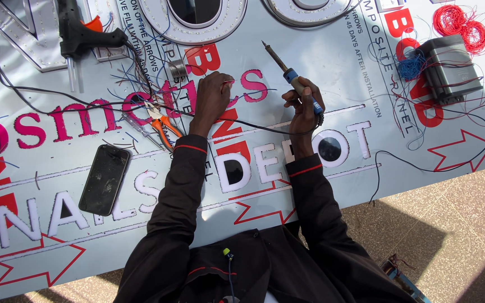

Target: The person uses a hot glue gun to attach LED strips to the back of large white letters on a signboard. They then use a soldering iron to connect wires to the LED strips, securing the electrical connections for the lighted sign.

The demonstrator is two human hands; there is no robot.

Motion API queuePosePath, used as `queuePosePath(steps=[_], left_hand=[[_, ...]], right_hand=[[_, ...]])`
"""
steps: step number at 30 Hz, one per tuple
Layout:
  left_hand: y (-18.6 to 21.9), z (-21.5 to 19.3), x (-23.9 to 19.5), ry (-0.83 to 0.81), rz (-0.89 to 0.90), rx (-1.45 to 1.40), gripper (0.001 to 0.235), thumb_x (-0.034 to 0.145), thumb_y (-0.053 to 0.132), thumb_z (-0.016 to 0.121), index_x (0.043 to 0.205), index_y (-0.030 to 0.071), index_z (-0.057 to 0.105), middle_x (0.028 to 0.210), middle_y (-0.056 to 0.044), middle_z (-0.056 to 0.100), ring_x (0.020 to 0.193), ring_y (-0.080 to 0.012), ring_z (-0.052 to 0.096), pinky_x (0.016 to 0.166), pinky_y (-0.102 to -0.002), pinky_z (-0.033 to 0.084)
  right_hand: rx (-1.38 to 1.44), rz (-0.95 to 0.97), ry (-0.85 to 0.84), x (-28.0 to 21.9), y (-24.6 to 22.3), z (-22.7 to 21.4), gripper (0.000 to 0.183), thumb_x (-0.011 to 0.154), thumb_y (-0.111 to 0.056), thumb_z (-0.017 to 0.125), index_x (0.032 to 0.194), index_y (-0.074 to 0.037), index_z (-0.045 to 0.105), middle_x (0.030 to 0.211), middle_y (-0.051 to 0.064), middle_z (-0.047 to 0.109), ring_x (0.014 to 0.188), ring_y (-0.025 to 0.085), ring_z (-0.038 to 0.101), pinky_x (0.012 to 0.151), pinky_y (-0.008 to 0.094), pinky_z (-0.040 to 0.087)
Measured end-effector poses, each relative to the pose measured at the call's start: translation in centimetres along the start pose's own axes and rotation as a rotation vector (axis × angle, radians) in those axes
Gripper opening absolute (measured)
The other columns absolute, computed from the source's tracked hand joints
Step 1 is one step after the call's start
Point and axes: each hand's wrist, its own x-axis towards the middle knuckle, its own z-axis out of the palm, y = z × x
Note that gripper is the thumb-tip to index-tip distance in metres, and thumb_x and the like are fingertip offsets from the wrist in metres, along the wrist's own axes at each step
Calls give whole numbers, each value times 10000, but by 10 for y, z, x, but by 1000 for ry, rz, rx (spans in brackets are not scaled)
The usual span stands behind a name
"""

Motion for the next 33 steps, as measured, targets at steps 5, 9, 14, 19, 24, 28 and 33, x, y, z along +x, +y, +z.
queuePosePath(steps=[5, 9, 14, 19, 24, 28, 33], left_hand=[[0, 1, 3, -24, -67, 14, 156, 1054, 54, 707, 1154, 76, 825, 1020, -158, 772, 1018, -402, 756, 928, -555, 546], [0, 6, 10, -40, -155, 58, 131, 1028, 84, 712, 1097, 111, 819, 988, -120, 776, 997, -363, 764, 931, -543, 532], [4, 4, 8, -52, -140, 68, 130, 1029, 34, 676, 1093, 67, 785, 965, -163, 766, 995, -431, 766, 929, -588, 530], [7, -6, 16, -132, -181, 24, 124, 1035, 62, 680, 1119, 76, 771, 980, -189, 779, 1019, -470, 767, 913, -594, 534], [24, -15, 35, 102, -191, -178, 249, 1181, 351, 688, 1119, 174, 524, 708, -1, 593, 618, -145, 494, 599, -387, 392], [26, -18, 36, 74, -329, -499, 178, 1124, 264, 748, 1104, 171, 598, 682, 32, 596, 617, -100, 546, 605, -318, 526], [18, -27, 17, -125, -436, -714, 133, 1104, 185, 784, 1056, 120, 679, 713, -42, 686, 567, -121, 625, 537, -268, 571]], right_hand=[[-2, 21, -11, -3, -2, 2, 437, 1170, -423, 588, 1385, -73, 736, 859, 216, 786, 861, 254, 813, 679, 302, 654], [-5, 19, -13, -1, -1, 2, 446, 1171, -426, 589, 1386, -66, 740, 850, 226, 785, 849, 265, 812, 672, 313, 649], [0, 13, 12, 1, -4, -1, 417, 1180, -395, 579, 1391, -73, 739, 850, 221, 787, 848, 246, 807, 668, 292, 639], [-21, 3, 32, 1, -7, -1, 416, 1177, -409, 586, 1379, -83, 748, 835, 215, 786, 824, 231, 789, 651, 288, 629], [-63, 140, 122, -2, -16, 1, 478, 1089, -454, 635, 1329, -59, 761, 881, 154, 798, 828, 242, 807, 679, 314, 608], [-56, 118, 113, -3, -19, -1, 471, 1099, -441, 637, 1341, -57, 760, 896, 146, 804, 855, 226, 814, 686, 303, 607], [-47, 126, 105, 0, -19, -1, 482, 1092, -466, 651, 1343, -67, 753, 900, 137, 800, 854, 229, 810, 683, 307, 604]])
